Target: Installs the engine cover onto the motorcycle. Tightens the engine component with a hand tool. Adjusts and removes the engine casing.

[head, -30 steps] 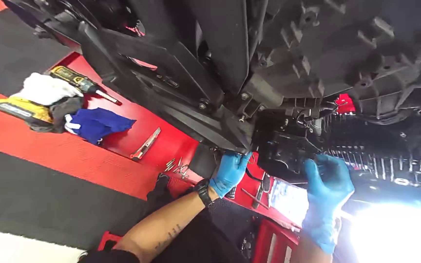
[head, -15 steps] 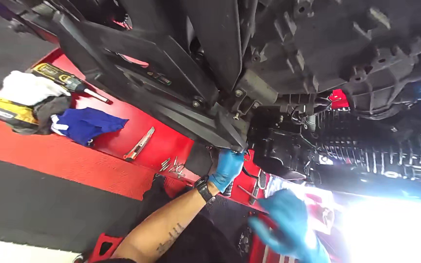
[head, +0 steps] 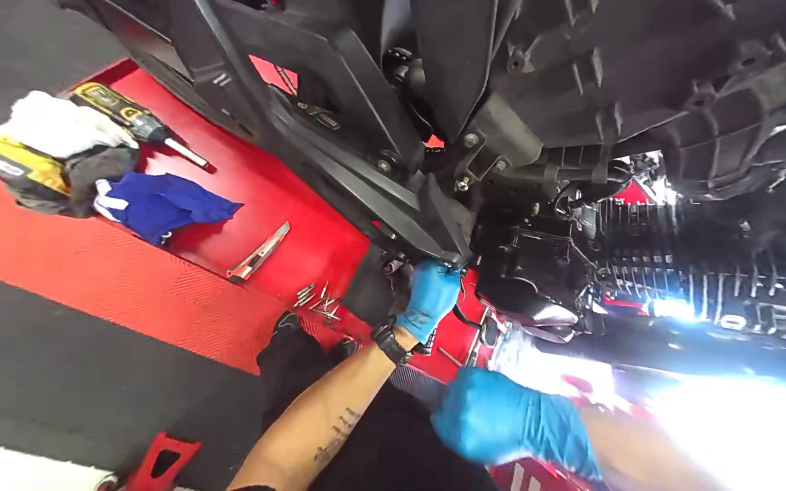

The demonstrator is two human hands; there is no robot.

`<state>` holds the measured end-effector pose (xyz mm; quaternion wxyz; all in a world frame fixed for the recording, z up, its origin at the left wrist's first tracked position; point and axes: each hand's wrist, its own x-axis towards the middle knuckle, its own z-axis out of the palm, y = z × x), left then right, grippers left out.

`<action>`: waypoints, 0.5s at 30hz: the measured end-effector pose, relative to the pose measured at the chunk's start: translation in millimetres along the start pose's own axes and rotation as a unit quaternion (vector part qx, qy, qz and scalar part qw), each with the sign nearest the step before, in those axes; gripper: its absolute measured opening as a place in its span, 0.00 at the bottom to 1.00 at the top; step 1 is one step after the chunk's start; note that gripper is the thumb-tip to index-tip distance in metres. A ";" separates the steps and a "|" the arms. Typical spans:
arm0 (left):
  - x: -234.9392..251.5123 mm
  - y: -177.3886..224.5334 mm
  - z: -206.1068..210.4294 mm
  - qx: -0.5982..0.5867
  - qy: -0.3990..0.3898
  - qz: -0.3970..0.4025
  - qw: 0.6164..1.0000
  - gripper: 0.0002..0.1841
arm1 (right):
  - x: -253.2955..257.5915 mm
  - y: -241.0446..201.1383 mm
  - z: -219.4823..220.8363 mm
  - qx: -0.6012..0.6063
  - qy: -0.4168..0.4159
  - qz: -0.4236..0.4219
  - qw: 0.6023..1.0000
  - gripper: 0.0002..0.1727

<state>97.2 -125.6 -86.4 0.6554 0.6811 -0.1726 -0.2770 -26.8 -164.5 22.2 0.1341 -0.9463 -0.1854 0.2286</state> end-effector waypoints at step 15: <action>-0.2 11.8 -0.7 0.008 0.002 -0.038 0.999 0.13 | 0.1 -10.0 -67.3 -0.185 0.365 0.130 0.903 0.14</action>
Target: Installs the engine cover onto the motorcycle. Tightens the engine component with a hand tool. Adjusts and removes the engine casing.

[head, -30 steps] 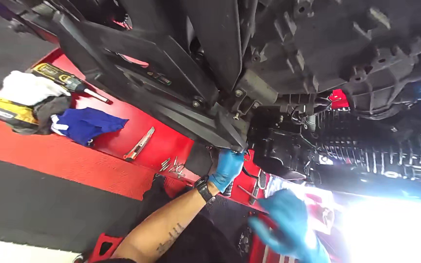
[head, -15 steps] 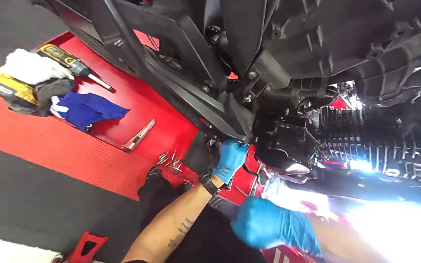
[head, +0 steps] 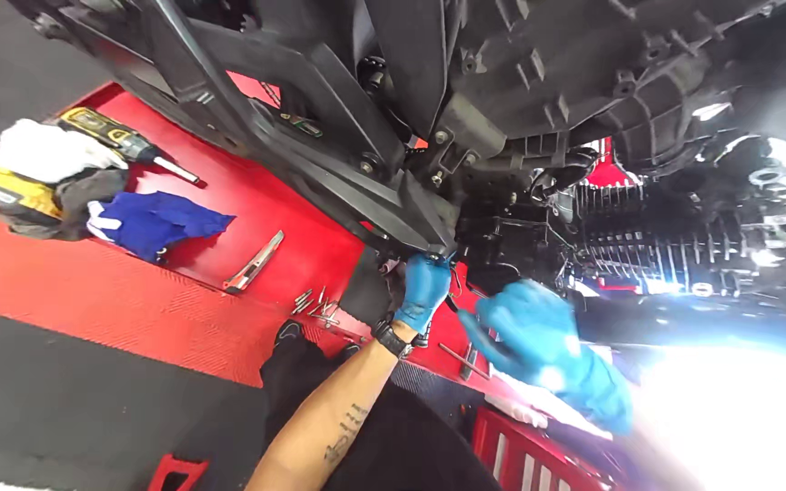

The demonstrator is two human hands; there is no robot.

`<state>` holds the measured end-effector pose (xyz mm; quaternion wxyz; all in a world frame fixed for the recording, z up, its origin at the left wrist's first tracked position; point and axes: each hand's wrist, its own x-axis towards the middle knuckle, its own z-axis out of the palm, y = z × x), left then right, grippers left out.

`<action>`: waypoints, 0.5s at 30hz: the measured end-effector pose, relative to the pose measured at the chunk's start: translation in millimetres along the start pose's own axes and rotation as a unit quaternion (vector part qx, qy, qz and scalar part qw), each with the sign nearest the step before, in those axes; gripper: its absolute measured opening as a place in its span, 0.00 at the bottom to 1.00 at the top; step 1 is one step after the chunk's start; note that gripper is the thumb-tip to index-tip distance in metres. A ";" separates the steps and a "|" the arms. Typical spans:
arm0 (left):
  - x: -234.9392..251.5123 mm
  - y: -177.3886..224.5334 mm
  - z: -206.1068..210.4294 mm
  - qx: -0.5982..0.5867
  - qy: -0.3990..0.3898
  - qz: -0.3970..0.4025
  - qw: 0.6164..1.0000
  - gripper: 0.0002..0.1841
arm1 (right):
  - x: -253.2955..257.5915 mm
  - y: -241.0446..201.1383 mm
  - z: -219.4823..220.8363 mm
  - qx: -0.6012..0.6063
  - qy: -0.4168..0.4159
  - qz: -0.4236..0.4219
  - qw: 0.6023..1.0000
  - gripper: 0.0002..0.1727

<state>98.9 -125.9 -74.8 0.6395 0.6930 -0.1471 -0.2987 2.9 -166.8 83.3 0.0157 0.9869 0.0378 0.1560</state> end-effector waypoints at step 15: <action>3.5 23.1 -18.0 0.180 -0.111 0.036 0.977 0.27 | -18.9 39.1 31.4 0.129 0.336 0.408 0.839 0.15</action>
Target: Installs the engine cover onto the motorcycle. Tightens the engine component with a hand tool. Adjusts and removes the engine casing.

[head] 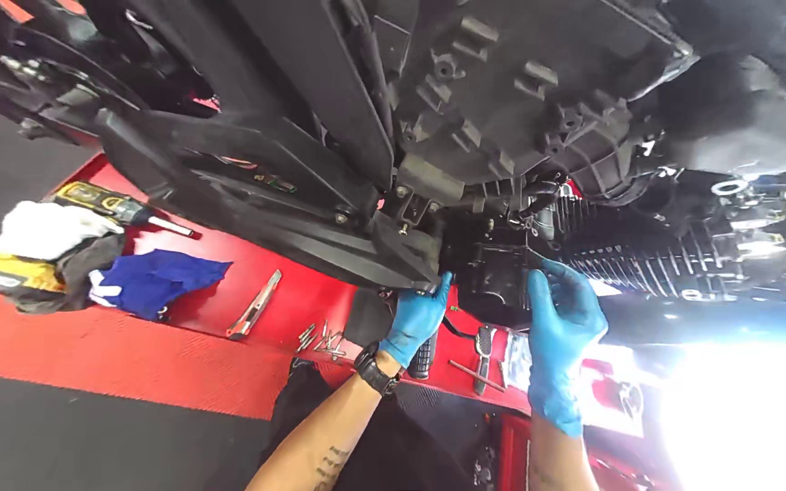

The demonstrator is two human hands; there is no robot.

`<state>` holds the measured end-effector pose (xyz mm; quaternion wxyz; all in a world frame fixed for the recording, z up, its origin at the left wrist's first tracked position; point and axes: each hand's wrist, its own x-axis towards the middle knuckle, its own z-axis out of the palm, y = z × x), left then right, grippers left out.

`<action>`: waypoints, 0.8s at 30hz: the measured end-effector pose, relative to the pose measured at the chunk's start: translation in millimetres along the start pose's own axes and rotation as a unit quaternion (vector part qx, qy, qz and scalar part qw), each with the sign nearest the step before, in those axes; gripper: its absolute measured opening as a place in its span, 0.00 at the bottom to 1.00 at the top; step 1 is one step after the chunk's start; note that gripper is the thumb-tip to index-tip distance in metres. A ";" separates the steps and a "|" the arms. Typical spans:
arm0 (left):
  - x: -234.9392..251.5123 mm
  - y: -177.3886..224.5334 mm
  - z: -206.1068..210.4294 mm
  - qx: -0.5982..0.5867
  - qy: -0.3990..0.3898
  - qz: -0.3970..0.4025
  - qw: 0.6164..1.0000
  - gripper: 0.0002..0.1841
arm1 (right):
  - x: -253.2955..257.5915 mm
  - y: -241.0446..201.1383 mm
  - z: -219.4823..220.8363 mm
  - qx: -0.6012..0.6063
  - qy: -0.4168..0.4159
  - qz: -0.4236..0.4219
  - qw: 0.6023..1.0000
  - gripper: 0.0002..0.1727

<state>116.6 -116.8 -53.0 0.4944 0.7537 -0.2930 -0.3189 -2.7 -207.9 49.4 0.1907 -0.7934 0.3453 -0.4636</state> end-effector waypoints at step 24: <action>8.3 -2.2 -2.3 0.008 -0.062 -0.001 0.998 0.28 | -2.7 1.1 11.2 0.000 0.114 0.028 0.993 0.14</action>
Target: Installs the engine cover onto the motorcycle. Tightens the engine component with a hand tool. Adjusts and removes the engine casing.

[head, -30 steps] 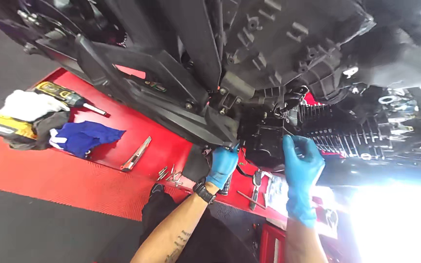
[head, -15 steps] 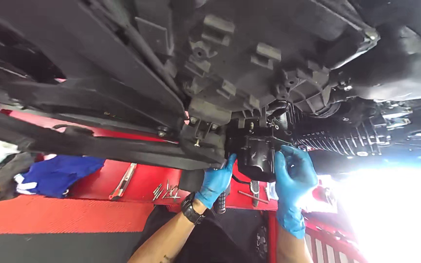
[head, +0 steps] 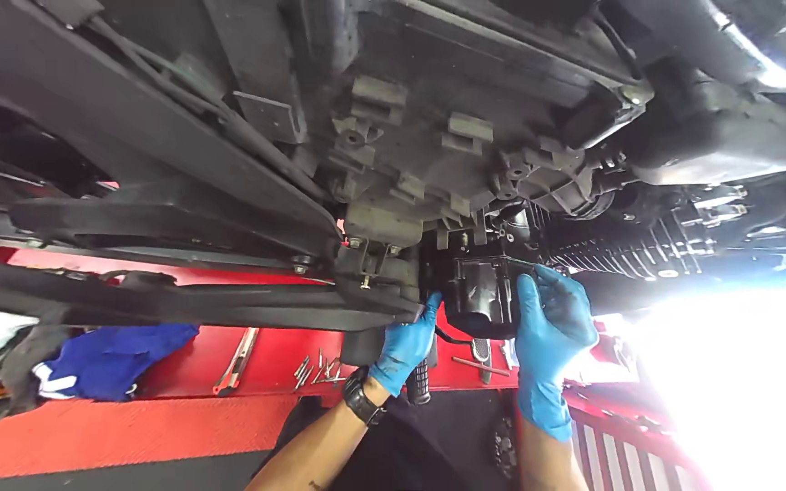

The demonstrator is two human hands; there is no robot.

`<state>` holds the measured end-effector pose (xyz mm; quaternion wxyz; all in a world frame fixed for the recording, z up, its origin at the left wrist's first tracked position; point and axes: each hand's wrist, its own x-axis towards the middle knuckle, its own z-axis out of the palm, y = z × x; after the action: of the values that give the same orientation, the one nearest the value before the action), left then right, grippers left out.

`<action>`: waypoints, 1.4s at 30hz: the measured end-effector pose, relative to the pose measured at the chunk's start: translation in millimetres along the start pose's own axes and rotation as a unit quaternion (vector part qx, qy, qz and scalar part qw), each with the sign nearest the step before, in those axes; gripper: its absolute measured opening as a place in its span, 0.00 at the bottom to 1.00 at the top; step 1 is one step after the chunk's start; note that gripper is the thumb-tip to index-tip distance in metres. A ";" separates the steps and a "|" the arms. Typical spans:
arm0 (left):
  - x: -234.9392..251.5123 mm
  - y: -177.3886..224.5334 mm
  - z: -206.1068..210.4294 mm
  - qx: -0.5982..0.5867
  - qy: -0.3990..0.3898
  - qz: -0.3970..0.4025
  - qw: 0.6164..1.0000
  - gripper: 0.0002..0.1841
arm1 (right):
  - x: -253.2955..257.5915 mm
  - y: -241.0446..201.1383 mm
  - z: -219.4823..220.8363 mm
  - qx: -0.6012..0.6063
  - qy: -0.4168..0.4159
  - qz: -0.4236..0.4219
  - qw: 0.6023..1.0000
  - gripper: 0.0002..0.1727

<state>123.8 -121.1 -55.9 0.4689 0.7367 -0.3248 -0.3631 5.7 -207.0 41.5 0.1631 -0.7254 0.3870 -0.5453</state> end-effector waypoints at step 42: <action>-16.5 20.9 7.8 -0.043 0.042 -0.091 0.994 0.24 | -61.9 103.9 -99.5 0.288 -0.149 0.592 0.738 0.32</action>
<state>105.7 -118.4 -35.1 0.4784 0.7568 -0.2210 -0.3867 -131.9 -210.1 -33.1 0.7096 -0.3406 0.5335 -0.3096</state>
